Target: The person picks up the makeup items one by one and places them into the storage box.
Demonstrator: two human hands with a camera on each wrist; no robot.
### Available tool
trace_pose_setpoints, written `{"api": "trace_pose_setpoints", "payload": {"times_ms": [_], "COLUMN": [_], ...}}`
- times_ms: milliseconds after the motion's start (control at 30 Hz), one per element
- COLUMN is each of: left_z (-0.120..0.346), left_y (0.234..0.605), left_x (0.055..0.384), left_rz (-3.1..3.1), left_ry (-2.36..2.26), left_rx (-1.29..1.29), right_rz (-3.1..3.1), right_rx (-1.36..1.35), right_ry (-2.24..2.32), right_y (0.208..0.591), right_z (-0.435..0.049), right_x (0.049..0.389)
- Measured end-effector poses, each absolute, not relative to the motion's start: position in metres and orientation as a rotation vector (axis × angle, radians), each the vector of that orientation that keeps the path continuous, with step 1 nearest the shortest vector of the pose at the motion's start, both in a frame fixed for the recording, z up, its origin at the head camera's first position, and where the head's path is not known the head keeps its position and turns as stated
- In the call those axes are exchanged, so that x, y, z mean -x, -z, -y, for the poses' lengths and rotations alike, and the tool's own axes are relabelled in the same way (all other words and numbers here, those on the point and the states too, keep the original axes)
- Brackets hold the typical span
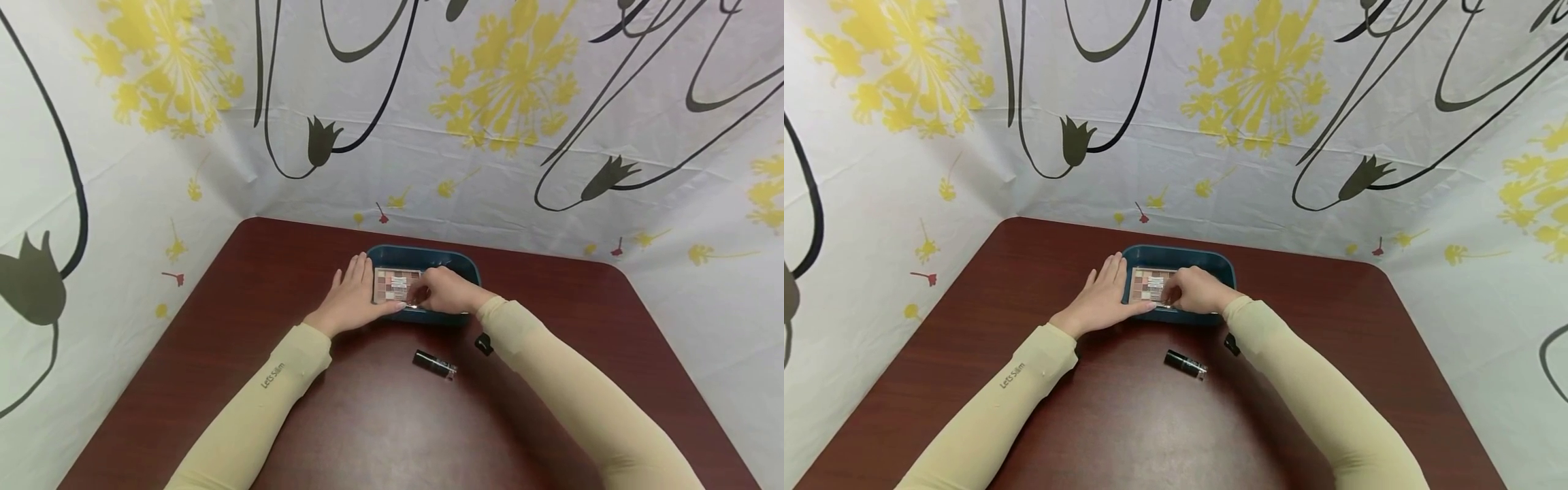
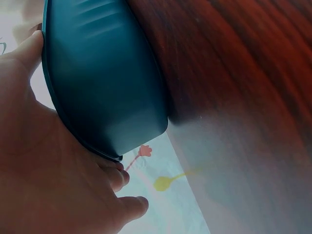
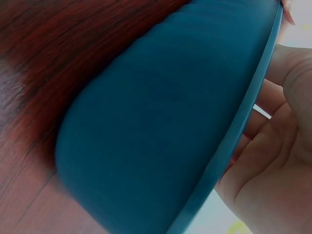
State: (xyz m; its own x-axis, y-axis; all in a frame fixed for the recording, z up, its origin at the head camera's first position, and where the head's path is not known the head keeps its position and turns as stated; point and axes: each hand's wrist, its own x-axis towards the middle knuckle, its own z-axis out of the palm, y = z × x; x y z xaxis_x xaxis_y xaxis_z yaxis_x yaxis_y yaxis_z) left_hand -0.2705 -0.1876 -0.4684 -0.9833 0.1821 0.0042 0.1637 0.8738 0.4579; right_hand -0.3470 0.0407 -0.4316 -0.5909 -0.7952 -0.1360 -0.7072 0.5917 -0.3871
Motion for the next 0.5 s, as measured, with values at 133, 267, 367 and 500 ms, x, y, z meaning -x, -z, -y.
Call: {"api": "trace_pose_setpoints", "payload": {"times_ms": [133,267,367,500], "left_z": [0.187,0.188,0.188,0.188], "left_y": [0.468,0.468,0.467,0.467], "left_x": [0.270,0.270,0.270,0.270], "left_rz": [-3.003,-3.008,-3.010,-3.006], "left_ry": [-0.733,-0.735,-0.723,-0.718], "left_rx": [-0.283,-0.290,-0.291,-0.294], "right_rz": [-2.503,-2.488,-2.489,-2.493], "right_rx": [1.260,1.279,1.295,1.292], "right_ry": [0.436,0.436,0.420,0.397], "right_y": [0.432,0.433,0.435,0.437], "right_z": [-0.036,-0.030,-0.025,-0.019], "right_x": [0.348,0.350,0.352,0.353]}}
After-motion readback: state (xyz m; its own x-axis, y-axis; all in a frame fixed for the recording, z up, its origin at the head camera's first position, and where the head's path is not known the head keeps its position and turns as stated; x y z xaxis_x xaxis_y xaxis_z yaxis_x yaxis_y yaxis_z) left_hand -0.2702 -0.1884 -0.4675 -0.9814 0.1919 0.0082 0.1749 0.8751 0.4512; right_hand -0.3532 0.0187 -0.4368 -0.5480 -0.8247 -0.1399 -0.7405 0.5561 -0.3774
